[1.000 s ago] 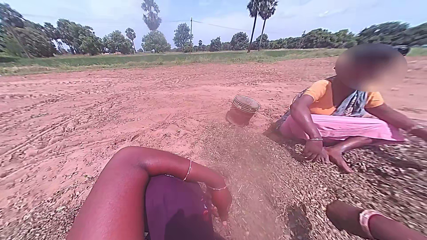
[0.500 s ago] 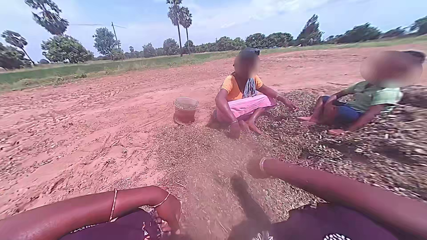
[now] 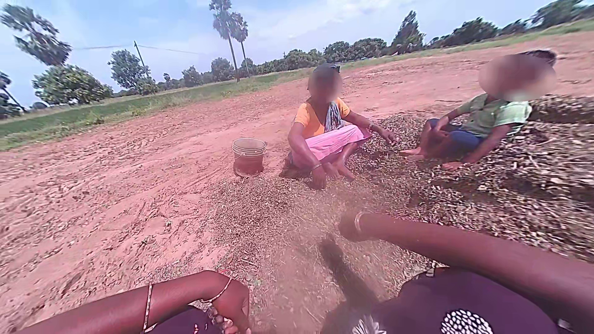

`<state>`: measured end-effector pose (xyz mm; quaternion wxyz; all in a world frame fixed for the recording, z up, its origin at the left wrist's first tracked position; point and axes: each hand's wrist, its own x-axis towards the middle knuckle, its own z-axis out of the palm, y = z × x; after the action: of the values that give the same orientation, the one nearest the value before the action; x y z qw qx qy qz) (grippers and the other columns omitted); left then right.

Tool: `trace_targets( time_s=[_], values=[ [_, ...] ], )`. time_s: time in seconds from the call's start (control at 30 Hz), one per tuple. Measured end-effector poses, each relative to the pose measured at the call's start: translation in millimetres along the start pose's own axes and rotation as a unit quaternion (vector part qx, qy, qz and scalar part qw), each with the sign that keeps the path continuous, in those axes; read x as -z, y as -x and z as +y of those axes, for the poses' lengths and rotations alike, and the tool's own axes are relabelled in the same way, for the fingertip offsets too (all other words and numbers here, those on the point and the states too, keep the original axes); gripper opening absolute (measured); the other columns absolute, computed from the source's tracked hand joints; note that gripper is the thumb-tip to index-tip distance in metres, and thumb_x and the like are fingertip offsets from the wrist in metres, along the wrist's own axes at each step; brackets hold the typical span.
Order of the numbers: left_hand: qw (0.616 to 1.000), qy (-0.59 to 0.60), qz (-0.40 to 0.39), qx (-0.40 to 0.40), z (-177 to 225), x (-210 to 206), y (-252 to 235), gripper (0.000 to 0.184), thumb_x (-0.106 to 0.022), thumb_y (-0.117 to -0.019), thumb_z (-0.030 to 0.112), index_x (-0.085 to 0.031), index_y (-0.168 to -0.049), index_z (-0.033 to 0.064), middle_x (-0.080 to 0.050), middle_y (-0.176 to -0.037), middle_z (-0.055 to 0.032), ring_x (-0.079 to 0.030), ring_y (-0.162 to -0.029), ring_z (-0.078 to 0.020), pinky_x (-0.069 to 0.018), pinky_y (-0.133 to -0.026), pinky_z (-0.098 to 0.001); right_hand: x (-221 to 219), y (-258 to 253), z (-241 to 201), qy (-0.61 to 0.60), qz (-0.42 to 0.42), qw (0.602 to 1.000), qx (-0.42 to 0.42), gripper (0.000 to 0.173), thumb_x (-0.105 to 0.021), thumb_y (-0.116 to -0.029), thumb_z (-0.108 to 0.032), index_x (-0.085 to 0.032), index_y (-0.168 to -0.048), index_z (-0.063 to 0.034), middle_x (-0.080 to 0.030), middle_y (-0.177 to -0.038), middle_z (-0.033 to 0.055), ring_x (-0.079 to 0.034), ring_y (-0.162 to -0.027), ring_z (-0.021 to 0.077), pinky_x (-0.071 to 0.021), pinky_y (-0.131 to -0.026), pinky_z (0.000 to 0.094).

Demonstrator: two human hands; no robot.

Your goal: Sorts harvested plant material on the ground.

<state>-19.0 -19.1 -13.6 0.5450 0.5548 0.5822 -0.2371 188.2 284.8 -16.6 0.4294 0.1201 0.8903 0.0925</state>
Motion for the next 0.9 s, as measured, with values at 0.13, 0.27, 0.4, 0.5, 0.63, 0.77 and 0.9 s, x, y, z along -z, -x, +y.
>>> trace_targets(
  time_s=[0.13,0.27,0.4,0.5,0.63,0.77,0.9],
  values=[
    [1.000,0.010,-0.002,-0.004,-5.3,-1.4,-4.5,0.046,-0.051,-0.1073,0.037,-0.064,-0.076,0.0067,-0.048,-0.055,0.0039,-0.039,-0.046,-0.0052,-0.0342,-0.049,-0.0255,4.0,5.0,-0.9,0.007,-0.001,1.000,0.008,0.021,-0.058,-0.1008,-0.005,-0.066,-0.109,0.0124,-0.066,-0.115,0.0318,-0.064,-0.111,0.0479,-0.0496,-0.092,0.0623],
    [1.000,0.016,-0.004,0.008,-5.6,-1.6,-4.7,0.044,-0.053,-0.1056,0.036,-0.063,-0.072,0.0083,-0.048,-0.055,0.0043,-0.039,-0.046,-0.0057,-0.0339,-0.050,-0.0265,3.1,0.7,0.7,0.014,-0.001,1.000,0.013,0.021,-0.059,-0.1004,-0.005,-0.067,-0.109,0.0126,-0.066,-0.114,0.0318,-0.064,-0.111,0.0481,-0.0497,-0.092,0.0631],
    [1.000,0.007,-0.009,0.005,-7.8,0.0,-7.7,0.046,-0.052,-0.1063,0.039,-0.063,-0.073,0.0090,-0.049,-0.054,0.0047,-0.039,-0.045,-0.0053,-0.0332,-0.048,-0.0255,1.3,0.8,0.1,0.016,0.000,1.000,0.006,0.021,-0.058,-0.1011,-0.005,-0.067,-0.109,0.0122,-0.066,-0.116,0.0321,-0.064,-0.112,0.0489,-0.0494,-0.093,0.0638],
    [1.000,0.022,0.012,0.004,-2.8,-1.6,-2.3,0.042,-0.054,-0.1056,0.033,-0.064,-0.074,0.0076,-0.050,-0.056,0.0041,-0.041,-0.047,-0.0049,-0.0347,-0.050,-0.0252,0.0,2.1,0.5,-0.001,0.000,1.000,0.000,0.022,-0.058,-0.1010,-0.005,-0.067,-0.109,0.0133,-0.066,-0.116,0.0332,-0.064,-0.112,0.0498,-0.0490,-0.093,0.0652],
    [1.000,0.018,0.015,0.013,4.0,-1.5,2.8,0.042,-0.054,-0.1062,0.033,-0.063,-0.074,0.0072,-0.050,-0.057,0.0034,-0.042,-0.048,-0.0060,-0.0361,-0.052,-0.0263,2.6,5.3,-0.2,-0.005,-0.003,1.000,-0.002,0.022,-0.057,-0.1014,-0.005,-0.067,-0.109,0.0133,-0.066,-0.115,0.0327,-0.064,-0.112,0.0493,-0.0494,-0.092,0.0648],
    [1.000,0.022,-0.006,0.009,-6.6,-0.3,-7.4,0.045,-0.052,-0.1068,0.036,-0.062,-0.071,0.0099,-0.048,-0.054,0.0051,-0.039,-0.045,-0.0051,-0.0335,-0.048,-0.0251,4.5,4.7,-1.2,-0.002,-0.011,1.000,-0.004,0.022,-0.057,-0.1015,-0.006,-0.067,-0.109,0.0129,-0.066,-0.115,0.0327,-0.064,-0.111,0.0490,-0.0498,-0.092,0.0645],
    [1.000,0.017,-0.005,-0.001,-6.2,-0.9,-5.8,0.044,-0.054,-0.1060,0.034,-0.062,-0.071,0.0082,-0.049,-0.056,0.0042,-0.042,-0.048,-0.0060,-0.0366,-0.052,-0.0265,5.8,6.4,-2.9,0.021,-0.012,1.000,0.006,0.021,-0.057,-0.1013,-0.003,-0.066,-0.108,0.0139,-0.066,-0.114,0.0326,-0.064,-0.110,0.0487,-0.0493,-0.092,0.0634]
  ],
)
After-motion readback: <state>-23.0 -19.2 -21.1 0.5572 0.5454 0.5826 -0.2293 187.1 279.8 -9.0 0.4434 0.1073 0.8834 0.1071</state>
